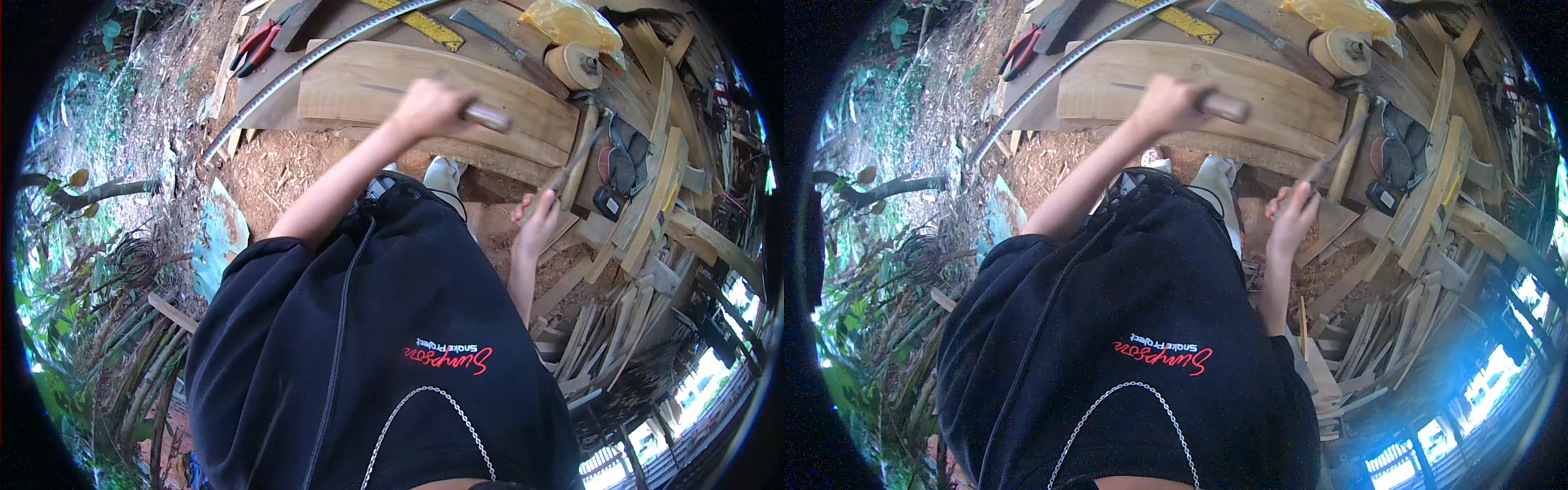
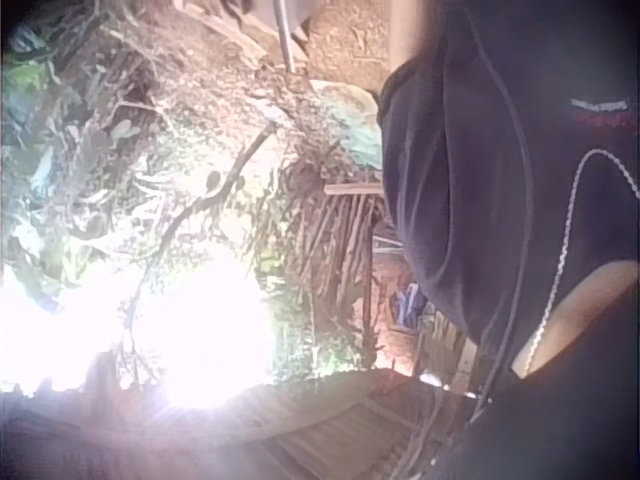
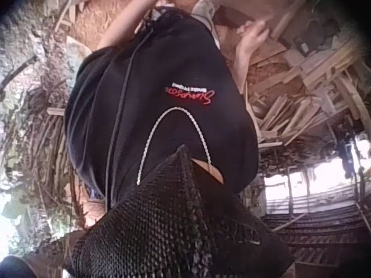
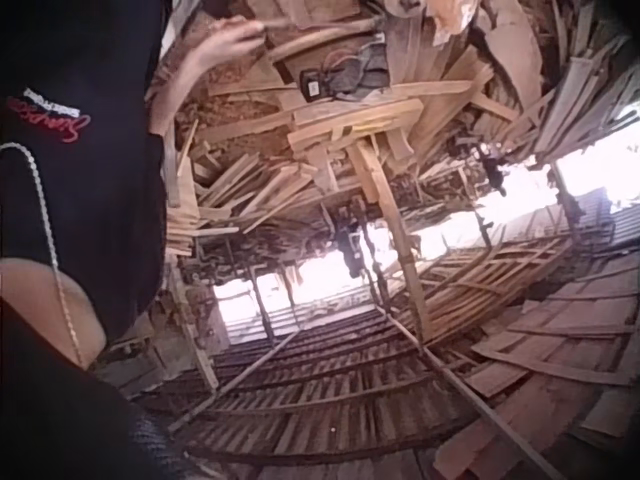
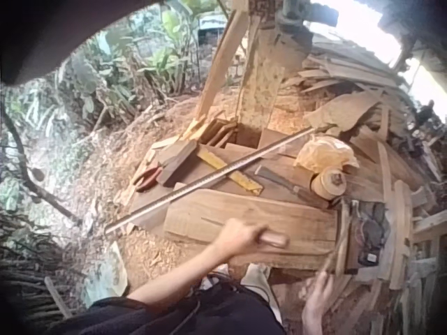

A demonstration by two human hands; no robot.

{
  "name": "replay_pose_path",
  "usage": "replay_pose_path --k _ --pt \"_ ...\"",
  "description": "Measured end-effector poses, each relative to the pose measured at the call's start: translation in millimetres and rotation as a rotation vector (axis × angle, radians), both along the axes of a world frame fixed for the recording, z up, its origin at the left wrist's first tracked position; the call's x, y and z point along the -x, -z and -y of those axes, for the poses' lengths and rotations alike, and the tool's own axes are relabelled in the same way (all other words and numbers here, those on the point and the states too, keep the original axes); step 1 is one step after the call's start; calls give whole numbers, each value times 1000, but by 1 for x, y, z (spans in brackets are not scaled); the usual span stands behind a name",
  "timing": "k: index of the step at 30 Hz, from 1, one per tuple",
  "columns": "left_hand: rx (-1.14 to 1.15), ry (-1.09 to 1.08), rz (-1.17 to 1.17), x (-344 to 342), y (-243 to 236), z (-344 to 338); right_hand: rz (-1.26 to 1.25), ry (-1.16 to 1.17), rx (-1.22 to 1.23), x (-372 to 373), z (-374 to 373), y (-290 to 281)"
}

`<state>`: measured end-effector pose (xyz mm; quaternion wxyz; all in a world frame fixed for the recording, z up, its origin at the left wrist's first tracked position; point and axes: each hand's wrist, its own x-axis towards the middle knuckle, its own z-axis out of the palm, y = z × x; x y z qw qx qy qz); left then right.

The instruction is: Chiseling a wood plank, measuring it with a tape measure, and hammering a small piece.

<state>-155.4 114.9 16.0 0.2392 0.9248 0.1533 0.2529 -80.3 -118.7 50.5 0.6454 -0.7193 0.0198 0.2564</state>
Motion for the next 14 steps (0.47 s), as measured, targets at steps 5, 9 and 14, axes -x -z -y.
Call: replay_pose_path --k 5,9,14 --pt "214 410 -17 -71 -12 85 130 130 101 -26 48 -29" --pt "273 406 -68 -100 0 108 264 304 97 -49 86 -51" --pt "297 348 -178 -111 2 116 458 587 -52 -71 106 -57"
